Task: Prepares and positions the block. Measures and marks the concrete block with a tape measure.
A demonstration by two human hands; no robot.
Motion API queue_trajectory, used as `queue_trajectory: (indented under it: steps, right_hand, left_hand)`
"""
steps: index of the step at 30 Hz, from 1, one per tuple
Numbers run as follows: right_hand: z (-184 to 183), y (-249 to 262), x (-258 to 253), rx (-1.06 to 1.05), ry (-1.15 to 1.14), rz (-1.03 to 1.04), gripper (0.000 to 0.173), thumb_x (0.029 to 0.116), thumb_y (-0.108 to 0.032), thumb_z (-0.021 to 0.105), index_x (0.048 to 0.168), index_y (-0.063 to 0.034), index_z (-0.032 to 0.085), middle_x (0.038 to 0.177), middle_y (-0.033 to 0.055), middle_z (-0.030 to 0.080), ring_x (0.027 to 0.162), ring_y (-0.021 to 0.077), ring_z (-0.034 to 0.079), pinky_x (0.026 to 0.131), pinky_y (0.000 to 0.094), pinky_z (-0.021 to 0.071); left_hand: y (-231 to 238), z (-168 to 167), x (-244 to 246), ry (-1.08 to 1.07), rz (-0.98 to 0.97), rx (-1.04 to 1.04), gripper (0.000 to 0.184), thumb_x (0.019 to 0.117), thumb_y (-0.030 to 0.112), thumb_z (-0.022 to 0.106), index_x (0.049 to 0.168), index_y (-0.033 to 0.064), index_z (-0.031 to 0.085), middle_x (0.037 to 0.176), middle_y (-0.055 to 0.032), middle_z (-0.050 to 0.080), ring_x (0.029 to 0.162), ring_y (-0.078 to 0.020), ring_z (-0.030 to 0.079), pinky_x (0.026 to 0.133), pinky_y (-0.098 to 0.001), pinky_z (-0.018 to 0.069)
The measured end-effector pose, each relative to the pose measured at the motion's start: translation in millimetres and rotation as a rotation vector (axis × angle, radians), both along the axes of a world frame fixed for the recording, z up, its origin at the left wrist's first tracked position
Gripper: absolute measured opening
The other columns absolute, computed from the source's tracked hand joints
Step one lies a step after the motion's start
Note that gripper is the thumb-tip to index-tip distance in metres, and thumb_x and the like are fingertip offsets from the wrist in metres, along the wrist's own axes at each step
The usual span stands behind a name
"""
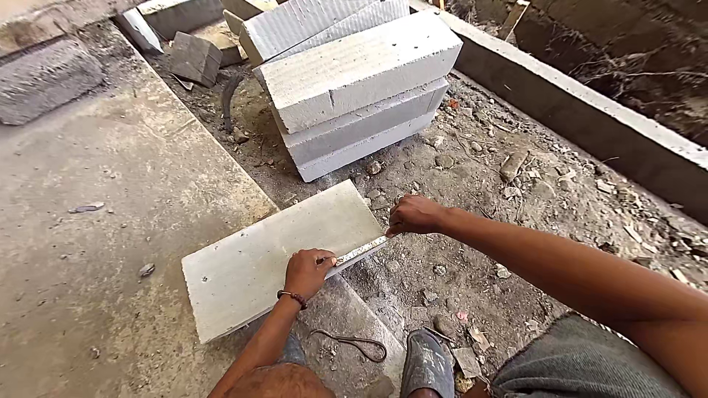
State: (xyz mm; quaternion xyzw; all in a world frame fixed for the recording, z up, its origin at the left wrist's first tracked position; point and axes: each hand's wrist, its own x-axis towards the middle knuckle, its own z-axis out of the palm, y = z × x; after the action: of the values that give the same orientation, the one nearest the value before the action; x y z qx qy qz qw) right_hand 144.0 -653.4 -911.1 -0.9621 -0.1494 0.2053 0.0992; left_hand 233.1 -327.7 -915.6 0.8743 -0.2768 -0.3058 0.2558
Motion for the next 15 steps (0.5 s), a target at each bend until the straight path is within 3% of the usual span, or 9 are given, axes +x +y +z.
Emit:
queue_trajectory:
  steps: [15]
  right_hand:
    - [-1.8, -0.9, 2.0, -0.01, -0.006, 0.025, 0.049, 0.1018, -0.05, 0.058, 0.078, -0.0098, 0.069, 0.08, 0.0063, 0.067, 0.084, 0.0265, 0.067, 0.08, 0.0509, 0.052]
  left_hand:
    - [1.0, -5.1, -2.3, -0.05, 0.002, -0.015, 0.017, 0.1003, 0.031, 0.069, 0.105, 0.0206, 0.081, 0.1, -0.0024, 0.076, 0.098, -0.022, 0.068, 0.095, -0.0505, 0.0491]
